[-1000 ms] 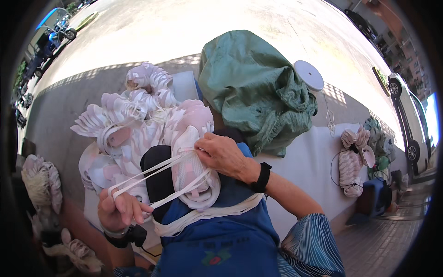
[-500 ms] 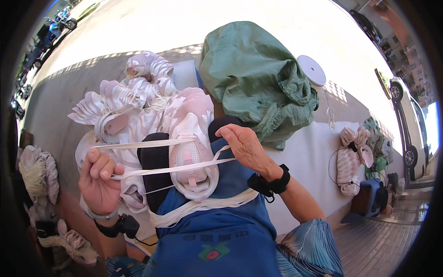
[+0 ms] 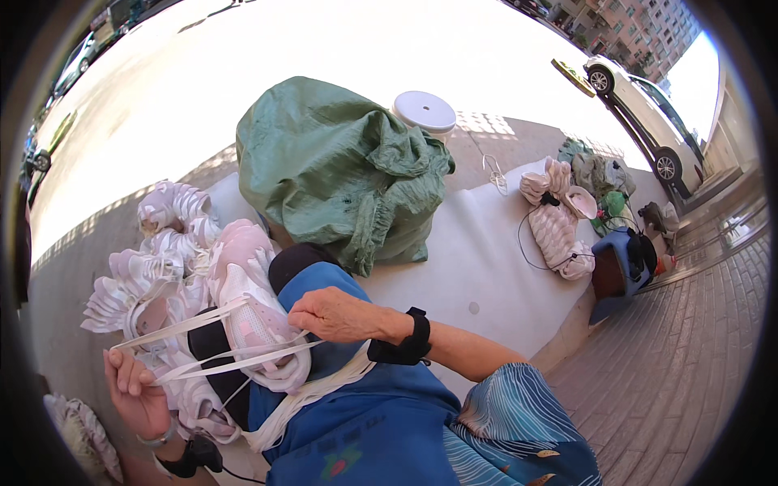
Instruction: The recorder is threading laces into a pair of pink and white athletic shoes and tying them.
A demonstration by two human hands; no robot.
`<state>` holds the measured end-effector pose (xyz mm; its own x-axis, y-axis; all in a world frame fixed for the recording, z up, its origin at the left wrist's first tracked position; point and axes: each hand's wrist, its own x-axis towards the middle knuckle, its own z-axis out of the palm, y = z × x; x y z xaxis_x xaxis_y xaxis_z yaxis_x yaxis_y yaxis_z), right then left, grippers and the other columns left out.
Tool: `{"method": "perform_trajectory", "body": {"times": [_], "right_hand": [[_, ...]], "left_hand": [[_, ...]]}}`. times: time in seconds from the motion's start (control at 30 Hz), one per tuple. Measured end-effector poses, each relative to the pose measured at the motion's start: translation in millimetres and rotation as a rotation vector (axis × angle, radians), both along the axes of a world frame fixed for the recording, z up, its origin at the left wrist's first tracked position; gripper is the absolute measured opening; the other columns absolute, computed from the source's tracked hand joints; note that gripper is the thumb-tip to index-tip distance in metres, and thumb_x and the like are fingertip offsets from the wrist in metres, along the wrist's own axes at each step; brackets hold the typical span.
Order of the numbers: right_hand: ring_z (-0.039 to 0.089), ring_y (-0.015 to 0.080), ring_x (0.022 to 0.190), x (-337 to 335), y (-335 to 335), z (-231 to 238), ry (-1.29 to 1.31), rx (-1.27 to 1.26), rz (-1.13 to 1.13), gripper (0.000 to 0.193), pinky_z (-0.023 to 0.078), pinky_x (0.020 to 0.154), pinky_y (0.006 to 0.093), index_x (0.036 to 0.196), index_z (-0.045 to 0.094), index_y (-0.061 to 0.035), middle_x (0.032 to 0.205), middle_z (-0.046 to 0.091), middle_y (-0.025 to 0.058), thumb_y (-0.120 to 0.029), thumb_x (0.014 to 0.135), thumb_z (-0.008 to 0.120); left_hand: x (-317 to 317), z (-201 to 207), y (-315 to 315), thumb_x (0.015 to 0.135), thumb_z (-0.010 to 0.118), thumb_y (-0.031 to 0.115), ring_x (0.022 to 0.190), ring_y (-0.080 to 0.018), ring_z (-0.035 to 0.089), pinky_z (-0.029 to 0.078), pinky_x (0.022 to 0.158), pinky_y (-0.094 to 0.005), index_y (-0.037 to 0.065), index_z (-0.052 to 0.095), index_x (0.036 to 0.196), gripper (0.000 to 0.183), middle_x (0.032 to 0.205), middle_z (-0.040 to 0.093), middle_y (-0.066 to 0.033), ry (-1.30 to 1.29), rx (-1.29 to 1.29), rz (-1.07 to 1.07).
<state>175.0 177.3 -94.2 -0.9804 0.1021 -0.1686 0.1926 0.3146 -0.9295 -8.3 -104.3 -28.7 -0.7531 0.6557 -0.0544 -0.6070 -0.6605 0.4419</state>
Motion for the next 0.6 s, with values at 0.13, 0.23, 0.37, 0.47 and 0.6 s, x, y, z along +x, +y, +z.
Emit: {"method": "perform_trajectory", "body": {"times": [0.13,0.23,0.37,0.47,0.6], "right_hand": [[0.061,0.0359,0.086,13.2,9.2,15.8,-0.003,0.259,0.089,0.029,0.048,0.074,0.0389,0.096,0.066,0.0009,0.092,0.065,0.02,-0.022,0.094,0.048],[0.062,0.0343,0.083,15.5,9.5,11.2,-0.104,0.136,0.115,0.028,0.048,0.073,0.038,0.099,0.066,0.0007,0.09,0.065,0.0187,-0.022,0.094,0.05],[0.062,0.0288,0.078,12.2,8.7,9.3,-0.092,0.037,0.047,0.029,0.048,0.072,0.0362,0.103,0.065,0.0007,0.084,0.066,0.0155,-0.022,0.094,0.051],[0.06,0.0245,0.077,7.2,8.5,18.6,-0.332,-0.112,0.018,0.028,0.047,0.072,0.0329,0.104,0.065,0.0006,0.088,0.064,0.0137,-0.022,0.094,0.052],[0.058,0.0235,0.083,9.8,8.8,4.4,-0.089,0.001,0.022,0.028,0.046,0.074,0.0322,0.106,0.064,0.0004,0.094,0.06,0.0131,-0.021,0.093,0.053]], "left_hand": [[-22.3,-8.4,8.2,0.105,0.025,0.025,0.052,-0.0139,0.044,0.05,0.061,-0.0327,0.002,0.044,0.093,0.032,0.063,0.039,-0.0026,-0.084,0.114,-0.074],[-23.4,-11.4,6.3,0.105,0.026,0.025,0.05,-0.0125,0.039,0.041,0.05,-0.0281,0.002,0.044,0.09,0.033,0.061,0.037,-0.0028,-0.099,0.169,-0.122],[-11.1,1.5,10.6,0.105,0.023,0.026,0.049,-0.0134,0.041,0.044,0.05,-0.0298,0.002,0.045,0.091,0.035,0.06,0.039,-0.0025,-0.081,0.201,-0.18],[-6.1,10.0,5.2,0.105,0.021,0.026,0.05,-0.0138,0.042,0.046,0.053,-0.0322,0.002,0.045,0.092,0.036,0.062,0.04,-0.0027,0.041,0.106,-0.055],[-2.1,13.8,4.2,0.106,0.02,0.027,0.051,-0.0143,0.043,0.049,0.056,-0.0344,0.003,0.045,0.093,0.036,0.063,0.04,-0.0028,0.049,0.09,-0.039]]}}
